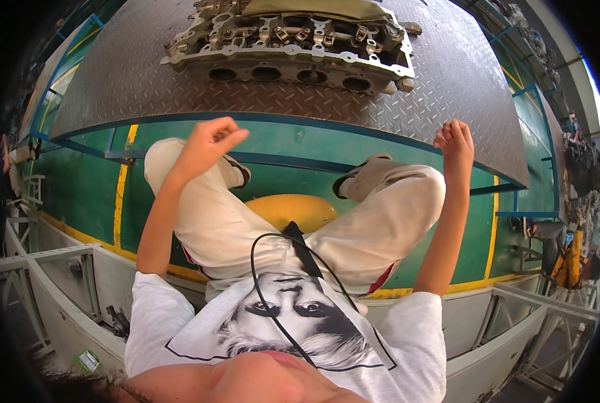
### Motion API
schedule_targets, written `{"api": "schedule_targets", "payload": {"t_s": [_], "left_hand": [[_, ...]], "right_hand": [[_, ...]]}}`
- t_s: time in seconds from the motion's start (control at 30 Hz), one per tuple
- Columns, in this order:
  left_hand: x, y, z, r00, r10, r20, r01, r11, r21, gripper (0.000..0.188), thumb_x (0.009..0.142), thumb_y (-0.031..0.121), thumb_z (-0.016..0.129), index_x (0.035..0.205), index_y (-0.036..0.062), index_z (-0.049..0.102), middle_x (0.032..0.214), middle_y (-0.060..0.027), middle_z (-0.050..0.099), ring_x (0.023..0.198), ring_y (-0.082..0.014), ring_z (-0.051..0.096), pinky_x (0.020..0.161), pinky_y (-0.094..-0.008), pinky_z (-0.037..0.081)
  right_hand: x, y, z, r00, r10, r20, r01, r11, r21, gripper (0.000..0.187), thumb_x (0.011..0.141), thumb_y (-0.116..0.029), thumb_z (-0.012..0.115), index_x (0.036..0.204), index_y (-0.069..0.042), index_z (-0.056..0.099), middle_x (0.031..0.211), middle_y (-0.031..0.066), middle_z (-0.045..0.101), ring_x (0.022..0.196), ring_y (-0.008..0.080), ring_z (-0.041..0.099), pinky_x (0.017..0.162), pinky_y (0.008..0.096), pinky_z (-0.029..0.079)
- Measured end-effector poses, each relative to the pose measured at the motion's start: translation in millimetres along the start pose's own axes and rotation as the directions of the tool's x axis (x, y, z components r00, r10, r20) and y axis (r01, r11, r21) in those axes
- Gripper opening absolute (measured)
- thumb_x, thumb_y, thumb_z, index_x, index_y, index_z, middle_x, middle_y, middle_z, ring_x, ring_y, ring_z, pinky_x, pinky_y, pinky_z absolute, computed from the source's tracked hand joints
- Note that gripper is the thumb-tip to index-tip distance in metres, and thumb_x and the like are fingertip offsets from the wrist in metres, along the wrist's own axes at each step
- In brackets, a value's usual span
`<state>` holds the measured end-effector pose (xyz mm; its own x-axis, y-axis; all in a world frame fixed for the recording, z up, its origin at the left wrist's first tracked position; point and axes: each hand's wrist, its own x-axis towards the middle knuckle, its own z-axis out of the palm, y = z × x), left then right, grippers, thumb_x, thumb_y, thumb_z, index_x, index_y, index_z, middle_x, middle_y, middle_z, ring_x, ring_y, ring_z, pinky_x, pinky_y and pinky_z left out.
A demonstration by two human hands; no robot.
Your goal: The person handles a cylinder head by hand on a workbench. The person touches different parts of the valve assembly and rotates the cylinder head on the table surface.
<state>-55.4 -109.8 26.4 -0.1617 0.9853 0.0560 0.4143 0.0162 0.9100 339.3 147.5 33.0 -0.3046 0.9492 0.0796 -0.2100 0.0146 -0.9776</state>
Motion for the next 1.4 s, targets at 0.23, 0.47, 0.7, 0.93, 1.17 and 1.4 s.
{"api": "schedule_targets", "payload": {"t_s": [0.23,0.47,0.7,0.93,1.17,1.4], "left_hand": [[19.6,-35.3,-40.2,0.950,-0.006,-0.313,0.075,0.975,0.207,0.033,0.081,0.025,0.069,0.068,-0.0008,0.054,0.051,0.0011,0.040,0.051,-0.0064,0.031,0.046,-0.0253,0.027],[43.6,-50.1,-57.0,0.851,0.056,-0.523,0.133,0.939,0.317,0.036,0.079,0.028,0.071,0.065,0.0001,0.054,0.048,0.0008,0.035,0.049,-0.0070,0.028,0.045,-0.0254,0.026],[48.9,-59.7,-72.9,0.793,0.075,-0.605,0.131,0.949,0.288,0.040,0.081,0.029,0.070,0.063,0.0002,0.049,0.049,0.0013,0.033,0.049,-0.0069,0.027,0.046,-0.0247,0.025],[45.6,-69.9,-78.8,0.756,0.102,-0.646,0.109,0.955,0.277,0.037,0.083,0.026,0.067,0.064,0.0003,0.049,0.051,0.0007,0.033,0.051,-0.0081,0.027,0.047,-0.0258,0.026],[50.0,-75.9,-79.8,0.673,0.208,-0.710,0.078,0.934,0.348,0.033,0.082,0.023,0.067,0.066,-0.0010,0.050,0.050,-0.0036,0.037,0.050,-0.0118,0.030,0.048,-0.0273,0.031],[54.3,-74.7,-82.1,0.615,0.220,-0.758,0.220,0.874,0.432,0.030,0.082,0.022,0.066,0.068,-0.0002,0.053,0.052,-0.0099,0.044,0.048,-0.0209,0.036,0.050,-0.0322,0.036]], "right_hand": [[40.4,38.6,-1.9,0.984,0.168,-0.066,-0.156,0.976,0.153,0.011,0.092,-0.015,0.053,0.090,-0.004,0.051,0.082,0.0051,0.054,0.077,0.0153,0.057,0.063,0.0252,0.048],[70.4,49.7,6.0,0.947,0.282,-0.153,-0.233,0.933,0.274,0.012,0.090,-0.011,0.056,0.088,-0.001,0.051,0.082,0.0080,0.054,0.078,0.0197,0.057,0.074,0.0277,0.052],[89.9,50.6,13.0,0.945,0.316,-0.079,-0.273,0.900,0.339,0.012,0.091,-0.010,0.052,0.087,0.001,0.050,0.082,0.0104,0.053,0.078,0.0210,0.057,0.073,0.0273,0.054],[80.0,53.2,15.2,0.950,0.300,-0.083,-0.250,0.896,0.368,0.012,0.091,-0.010,0.053,0.086,0.001,0.050,0.081,0.0094,0.052,0.077,0.0200,0.057,0.072,0.0268,0.054],[79.0,54.6,26.5,0.952,0.283,-0.117,-0.231,0.915,0.332,0.014,0.091,-0.010,0.053,0.087,0.003,0.050,0.082,0.0093,0.052,0.079,0.0218,0.057,0.077,0.0304,0.054],[84.5,61.8,33.7,0.955,0.279,-0.103,-0.237,0.922,0.305,0.013,0.090,-0.009,0.053,0.090,0.004,0.050,0.086,0.0118,0.052,0.084,0.0243,0.057,0.082,0.0342,0.054]]}}
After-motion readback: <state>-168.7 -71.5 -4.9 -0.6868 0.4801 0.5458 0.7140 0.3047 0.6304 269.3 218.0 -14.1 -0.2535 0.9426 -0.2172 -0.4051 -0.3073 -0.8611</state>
